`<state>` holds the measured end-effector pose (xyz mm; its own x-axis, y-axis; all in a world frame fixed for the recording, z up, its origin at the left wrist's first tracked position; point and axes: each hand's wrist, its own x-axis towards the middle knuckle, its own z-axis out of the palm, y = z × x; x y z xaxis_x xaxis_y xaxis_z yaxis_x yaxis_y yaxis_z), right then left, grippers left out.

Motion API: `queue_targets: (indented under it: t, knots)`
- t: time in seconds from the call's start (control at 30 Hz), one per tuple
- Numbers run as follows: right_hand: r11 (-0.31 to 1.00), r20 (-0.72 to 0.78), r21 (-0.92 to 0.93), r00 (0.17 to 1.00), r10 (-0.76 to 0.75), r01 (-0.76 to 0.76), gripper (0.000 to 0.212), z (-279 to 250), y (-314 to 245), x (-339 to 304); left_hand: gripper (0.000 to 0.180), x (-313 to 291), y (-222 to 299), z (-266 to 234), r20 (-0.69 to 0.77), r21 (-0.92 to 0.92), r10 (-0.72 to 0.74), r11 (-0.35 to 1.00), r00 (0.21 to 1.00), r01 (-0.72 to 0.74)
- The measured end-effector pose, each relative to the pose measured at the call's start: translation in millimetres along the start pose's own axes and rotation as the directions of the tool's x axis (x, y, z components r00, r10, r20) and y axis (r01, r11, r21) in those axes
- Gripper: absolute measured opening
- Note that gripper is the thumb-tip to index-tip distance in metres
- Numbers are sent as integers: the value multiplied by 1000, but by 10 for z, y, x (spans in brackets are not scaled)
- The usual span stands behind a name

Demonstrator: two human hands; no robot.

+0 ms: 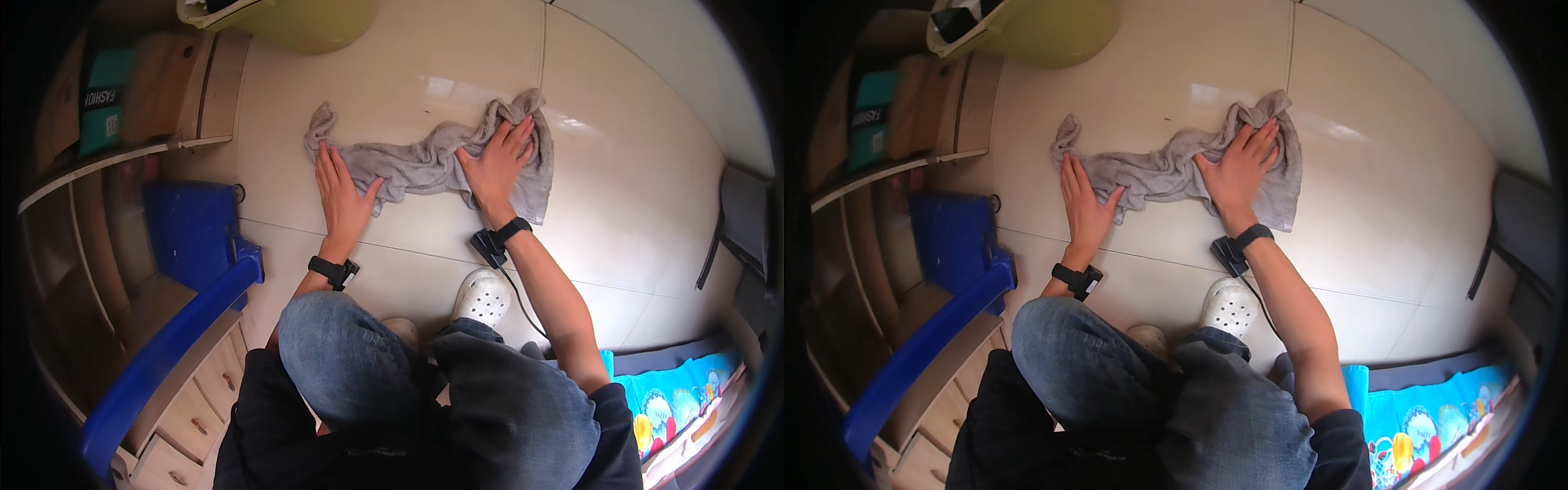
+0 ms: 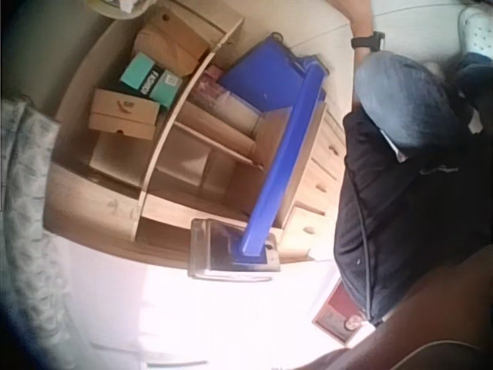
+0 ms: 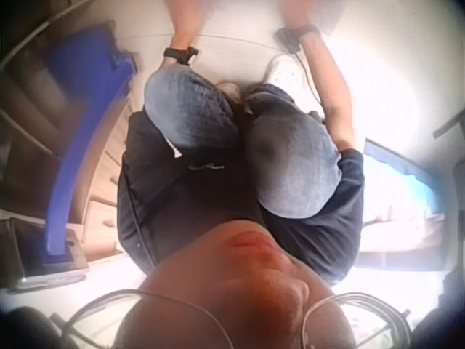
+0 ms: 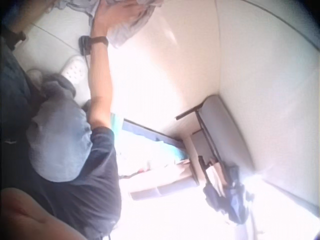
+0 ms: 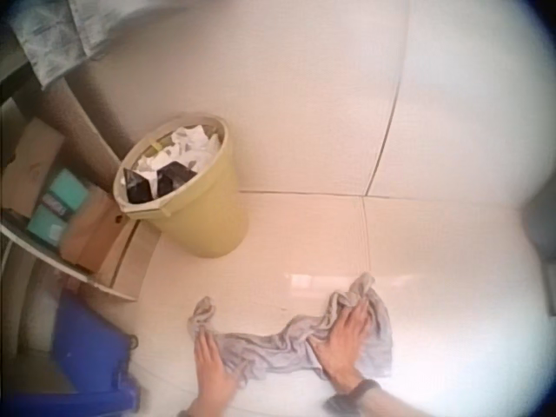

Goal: The person cleans the floor by hand using a cloth, then picks up a trash bin and continues wiping the floor surface, eventually picking up a scale.

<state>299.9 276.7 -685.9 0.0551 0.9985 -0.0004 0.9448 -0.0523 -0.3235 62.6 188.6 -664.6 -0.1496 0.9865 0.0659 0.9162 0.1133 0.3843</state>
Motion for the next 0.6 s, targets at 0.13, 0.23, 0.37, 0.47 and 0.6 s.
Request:
queue_targets:
  t: [0.13,0.23,0.37,0.47,0.6]
  knots:
    - [999,-28,24,999,-25,25,101,104,-421,212,100,9,-151,-78,-20,4,-110,994,994,110]
    - [998,-22,34,998,-52,53,100,236,-695,456,103,102,-271,-25,-18,6,-134,991,991,134]
    - [985,-19,72,988,-155,156,97,377,-996,733,105,244,-365,25,-21,-57,-178,983,984,176]
    - [891,29,190,905,-425,413,75,459,-1128,955,103,481,-336,64,-48,-169,-228,961,972,217]
    - [786,60,256,802,-594,563,57,476,-1243,1046,97,839,-337,106,-123,-129,-211,972,970,195]
